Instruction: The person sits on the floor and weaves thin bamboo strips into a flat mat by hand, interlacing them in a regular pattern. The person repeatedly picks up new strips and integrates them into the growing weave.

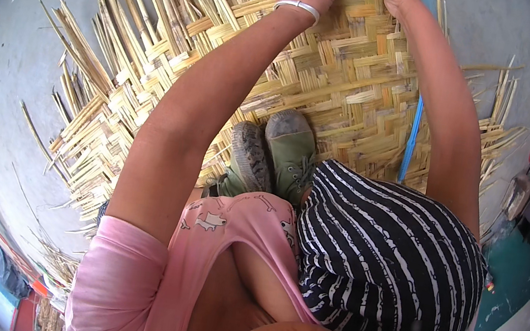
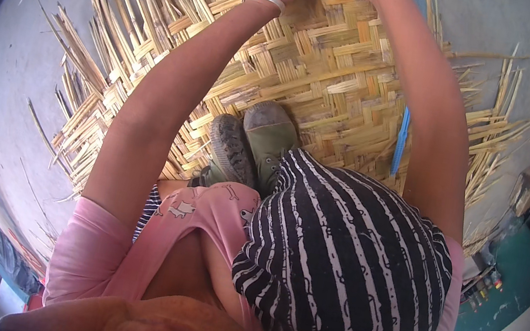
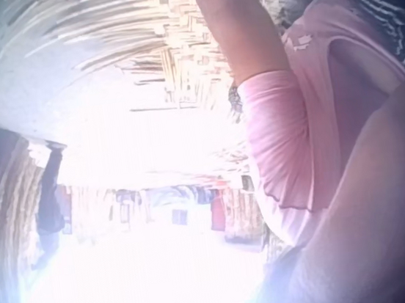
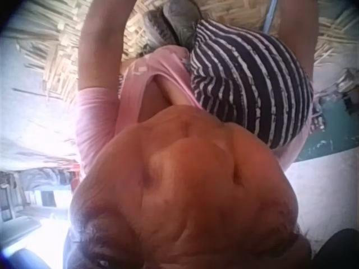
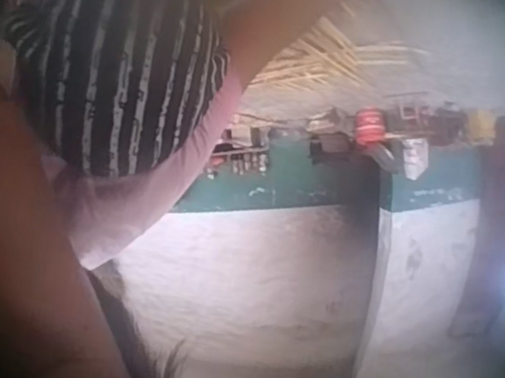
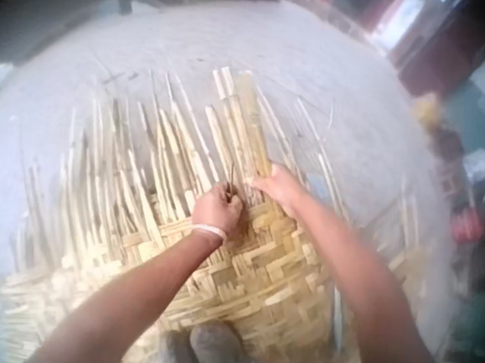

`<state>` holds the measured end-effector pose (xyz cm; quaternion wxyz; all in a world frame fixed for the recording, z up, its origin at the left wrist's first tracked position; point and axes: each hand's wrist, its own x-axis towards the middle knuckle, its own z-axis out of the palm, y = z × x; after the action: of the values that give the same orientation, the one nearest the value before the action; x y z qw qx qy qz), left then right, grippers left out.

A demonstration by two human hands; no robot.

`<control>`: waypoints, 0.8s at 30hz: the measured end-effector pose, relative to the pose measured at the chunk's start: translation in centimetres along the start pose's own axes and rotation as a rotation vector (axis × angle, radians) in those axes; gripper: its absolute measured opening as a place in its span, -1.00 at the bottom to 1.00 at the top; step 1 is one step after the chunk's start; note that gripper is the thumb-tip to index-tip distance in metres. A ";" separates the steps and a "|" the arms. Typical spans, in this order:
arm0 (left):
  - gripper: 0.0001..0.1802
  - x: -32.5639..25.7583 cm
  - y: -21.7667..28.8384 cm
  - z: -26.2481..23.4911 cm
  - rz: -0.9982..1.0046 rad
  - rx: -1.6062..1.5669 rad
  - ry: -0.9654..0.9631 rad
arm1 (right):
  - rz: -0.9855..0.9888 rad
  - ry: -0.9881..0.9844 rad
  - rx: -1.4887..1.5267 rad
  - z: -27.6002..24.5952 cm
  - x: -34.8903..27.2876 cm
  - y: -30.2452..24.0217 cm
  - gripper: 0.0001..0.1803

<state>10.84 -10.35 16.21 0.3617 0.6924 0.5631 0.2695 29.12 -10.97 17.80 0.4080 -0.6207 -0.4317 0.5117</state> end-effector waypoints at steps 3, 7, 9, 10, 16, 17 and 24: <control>-0.70 0.6 -0.1 -0.1 -0.001 0.021 -0.049 | 0.034 -0.004 -0.002 -0.2 -0.6 -0.3 -0.62; -0.67 0.8 -0.6 0.3 -0.035 0.082 -0.026 | 0.010 -0.013 0.037 0.4 -1.3 -0.8 -0.62; -0.64 1.4 0.3 -0.6 -0.092 0.172 -0.216 | 0.039 0.000 0.051 0.7 -1.5 -1.2 -0.63; -0.63 1.9 0.8 -1.0 -0.121 0.216 -0.310 | 0.042 -0.004 0.064 0.6 -1.5 -1.0 -0.63; -0.60 2.5 2.0 -2.6 -0.159 0.194 -0.473 | 0.013 -0.028 0.110 0.5 -1.5 -0.5 -0.65; -0.60 2.6 1.7 -2.6 -0.176 0.192 -0.476 | 0.018 -0.030 0.110 0.6 -1.7 -0.9 -0.65; -0.58 3.9 -0.7 -1.5 -0.138 0.217 -0.532 | 0.038 -0.027 0.094 0.8 -2.3 -1.4 -0.66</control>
<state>10.13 -6.16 16.40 0.4379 0.7335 0.5198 -0.0086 27.97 -12.69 19.65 0.4211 -0.6020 -0.4009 0.5474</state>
